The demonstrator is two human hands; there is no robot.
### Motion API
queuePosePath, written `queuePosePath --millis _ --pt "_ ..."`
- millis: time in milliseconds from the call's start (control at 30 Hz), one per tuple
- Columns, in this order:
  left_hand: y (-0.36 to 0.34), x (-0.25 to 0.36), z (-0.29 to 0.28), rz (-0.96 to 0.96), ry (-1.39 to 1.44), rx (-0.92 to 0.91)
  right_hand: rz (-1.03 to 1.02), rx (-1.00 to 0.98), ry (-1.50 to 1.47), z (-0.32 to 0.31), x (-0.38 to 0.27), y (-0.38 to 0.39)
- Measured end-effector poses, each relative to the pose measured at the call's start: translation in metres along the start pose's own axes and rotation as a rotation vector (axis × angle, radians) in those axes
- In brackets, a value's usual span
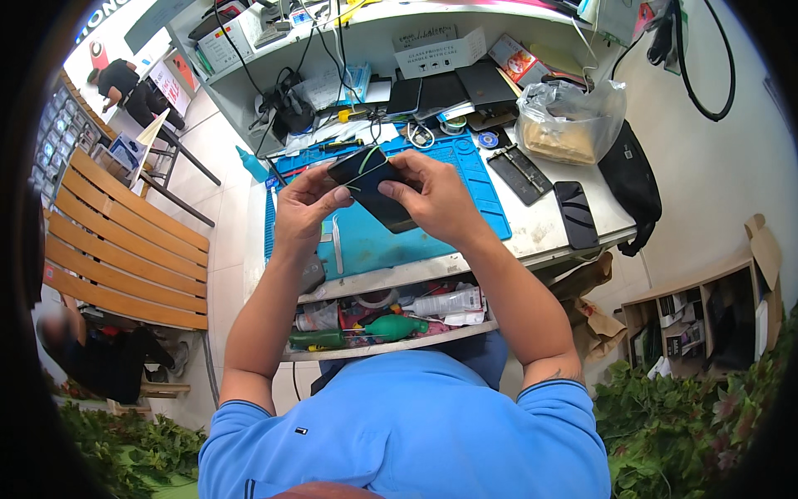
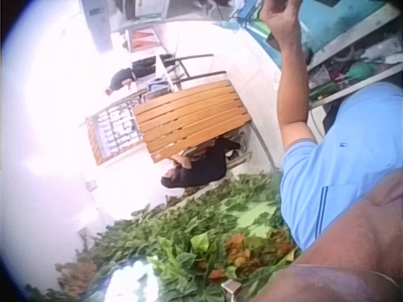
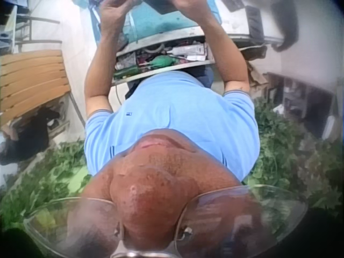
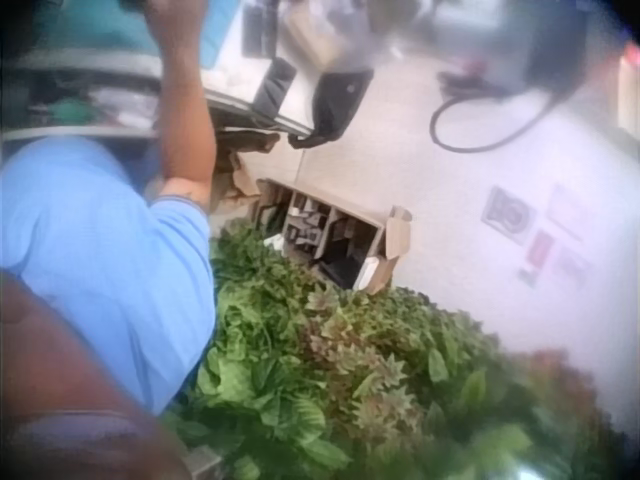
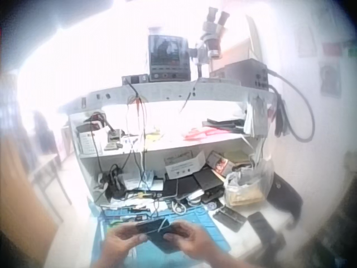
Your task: The person applies adhesive to a disassembled smartphone chassis, then reassembles the device by aligning and pressing the screen assembly onto the frame. They subsequently handle a separate black rectangular component, securing it with a rubber band, and finally connect a charging cable to a phone to test functionality.
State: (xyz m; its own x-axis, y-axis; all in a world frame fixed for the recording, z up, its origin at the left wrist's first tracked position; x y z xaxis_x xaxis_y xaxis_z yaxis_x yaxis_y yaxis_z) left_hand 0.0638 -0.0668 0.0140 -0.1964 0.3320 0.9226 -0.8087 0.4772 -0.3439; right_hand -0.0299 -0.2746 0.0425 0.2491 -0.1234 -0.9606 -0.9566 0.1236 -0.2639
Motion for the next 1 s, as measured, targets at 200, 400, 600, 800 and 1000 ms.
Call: queuePosePath --millis 200,400,600,800,1000 --pt "0.006 0.028 0.027 0.366 -0.177 -0.150 -0.248 0.032 -0.014 -0.009 0.022 0.024" --pt "0.021 0.017 0.032 0.423 -0.371 -0.248 -0.258 0.031 -0.015 -0.013 0.052 0.049" --pt "0.030 0.014 0.033 0.500 -0.438 -0.314 -0.259 -0.033 0.111 -0.014 0.054 0.060" --pt "0.037 0.021 0.041 0.537 -0.496 -0.324 -0.344 0.026 0.379 -0.020 0.005 0.078" --pt "0.037 0.023 0.045 0.604 -0.510 -0.344 -0.631 0.112 0.571 -0.016 -0.014 0.084"
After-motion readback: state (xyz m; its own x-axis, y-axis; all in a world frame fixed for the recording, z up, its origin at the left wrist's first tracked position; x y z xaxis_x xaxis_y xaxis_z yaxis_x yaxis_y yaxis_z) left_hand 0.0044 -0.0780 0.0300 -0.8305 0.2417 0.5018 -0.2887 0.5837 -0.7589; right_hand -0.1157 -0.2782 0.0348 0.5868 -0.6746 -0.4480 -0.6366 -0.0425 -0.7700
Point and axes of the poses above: each hand's wrist, its own y-axis away from the middle knuckle, its own z-axis out of the palm, x = y × z, the point moved 5 cm from there along -y, towards the middle knuckle, and after that the axes turned 5 degrees about z, right-handed, at the moved point
